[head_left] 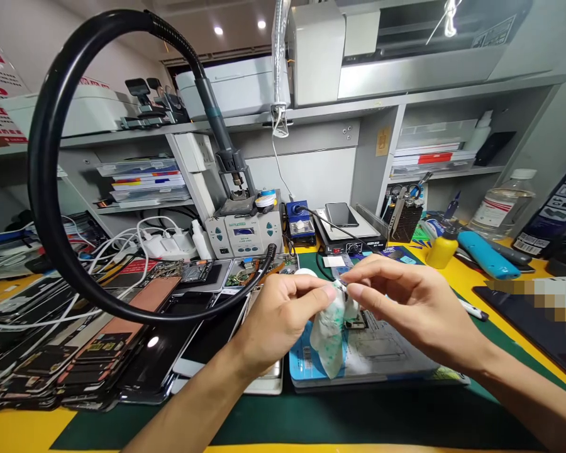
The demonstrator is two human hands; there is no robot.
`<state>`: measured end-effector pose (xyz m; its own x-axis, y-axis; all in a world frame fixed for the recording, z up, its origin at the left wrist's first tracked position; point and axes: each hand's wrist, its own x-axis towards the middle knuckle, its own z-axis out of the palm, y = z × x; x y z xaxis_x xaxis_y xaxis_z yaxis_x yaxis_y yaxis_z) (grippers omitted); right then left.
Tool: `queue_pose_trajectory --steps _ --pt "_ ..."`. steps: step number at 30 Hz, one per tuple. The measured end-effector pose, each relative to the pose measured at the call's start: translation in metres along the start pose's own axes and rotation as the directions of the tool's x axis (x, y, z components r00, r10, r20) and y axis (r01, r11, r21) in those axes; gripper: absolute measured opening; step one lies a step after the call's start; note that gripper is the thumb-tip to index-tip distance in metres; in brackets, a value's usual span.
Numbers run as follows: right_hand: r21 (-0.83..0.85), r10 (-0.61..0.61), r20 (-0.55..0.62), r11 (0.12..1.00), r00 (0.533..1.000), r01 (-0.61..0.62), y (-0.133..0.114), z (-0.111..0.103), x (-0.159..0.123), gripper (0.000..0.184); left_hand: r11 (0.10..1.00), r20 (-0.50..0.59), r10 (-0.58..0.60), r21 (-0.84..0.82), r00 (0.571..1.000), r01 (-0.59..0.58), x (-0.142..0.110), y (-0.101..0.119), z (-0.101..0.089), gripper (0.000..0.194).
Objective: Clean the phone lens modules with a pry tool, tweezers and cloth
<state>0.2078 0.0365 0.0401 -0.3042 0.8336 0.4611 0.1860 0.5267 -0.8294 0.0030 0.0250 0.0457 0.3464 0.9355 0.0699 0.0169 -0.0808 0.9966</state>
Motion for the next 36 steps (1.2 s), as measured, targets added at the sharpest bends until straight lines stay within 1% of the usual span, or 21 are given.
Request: queue_pose_trajectory --steps 3,6,10,12,14,17,20,22,24,29,36 --pt "-0.079 -0.065 0.017 0.995 0.998 0.066 0.0025 0.0013 -0.0005 0.014 0.994 0.009 0.046 0.098 0.999 -0.047 -0.0014 0.0005 0.0008 0.030" --pt "-0.105 -0.124 0.025 0.986 0.992 0.126 0.0060 0.0019 -0.0004 0.013 0.978 0.005 0.090 0.187 0.996 -0.089 -0.0023 0.0019 0.0020 0.031" --pt "-0.117 -0.182 0.039 0.976 0.983 0.185 0.0069 0.0026 -0.0003 0.012 0.965 0.001 0.109 0.239 0.994 -0.106 -0.0036 0.0027 0.0039 0.032" --pt "-0.134 -0.182 0.040 0.973 0.982 0.186 0.0051 0.0027 0.0000 0.013 0.963 -0.003 0.110 0.248 0.994 -0.105 -0.0042 0.0026 0.0048 0.032" --pt "-0.136 -0.138 0.031 0.981 0.990 0.141 0.0028 0.0023 0.0007 0.017 0.963 -0.004 0.112 0.248 0.994 -0.107 -0.0047 0.0021 0.0055 0.031" --pt "-0.031 0.023 0.062 0.999 0.998 -0.021 0.0014 0.0012 0.0021 0.023 0.967 0.012 0.114 0.230 0.993 -0.113 -0.0047 0.0012 0.0057 0.030" --pt "0.134 0.182 0.151 0.970 0.972 -0.203 0.0041 0.0003 0.0033 0.026 0.972 0.037 0.116 0.200 0.993 -0.121 -0.0045 0.0006 0.0055 0.029" --pt "0.189 0.238 0.189 0.943 0.953 -0.273 0.0072 0.0003 0.0034 0.029 0.977 0.044 0.111 0.176 0.993 -0.117 -0.0045 0.0006 0.0056 0.027" --pt "0.200 0.259 0.195 0.934 0.946 -0.297 0.0095 0.0008 0.0033 0.032 0.983 0.044 0.096 0.153 0.994 -0.102 -0.0044 0.0011 0.0059 0.025" --pt "0.196 0.277 0.177 0.930 0.944 -0.310 0.0090 0.0028 0.0035 0.043 0.989 0.032 0.073 0.123 0.997 -0.077 -0.0028 0.0003 0.0064 0.026" --pt "0.176 0.281 0.169 0.934 0.945 -0.310 0.0065 0.0022 0.0048 0.043 0.995 0.011 0.051 0.081 0.999 -0.051 -0.0010 -0.0038 0.0051 0.029"
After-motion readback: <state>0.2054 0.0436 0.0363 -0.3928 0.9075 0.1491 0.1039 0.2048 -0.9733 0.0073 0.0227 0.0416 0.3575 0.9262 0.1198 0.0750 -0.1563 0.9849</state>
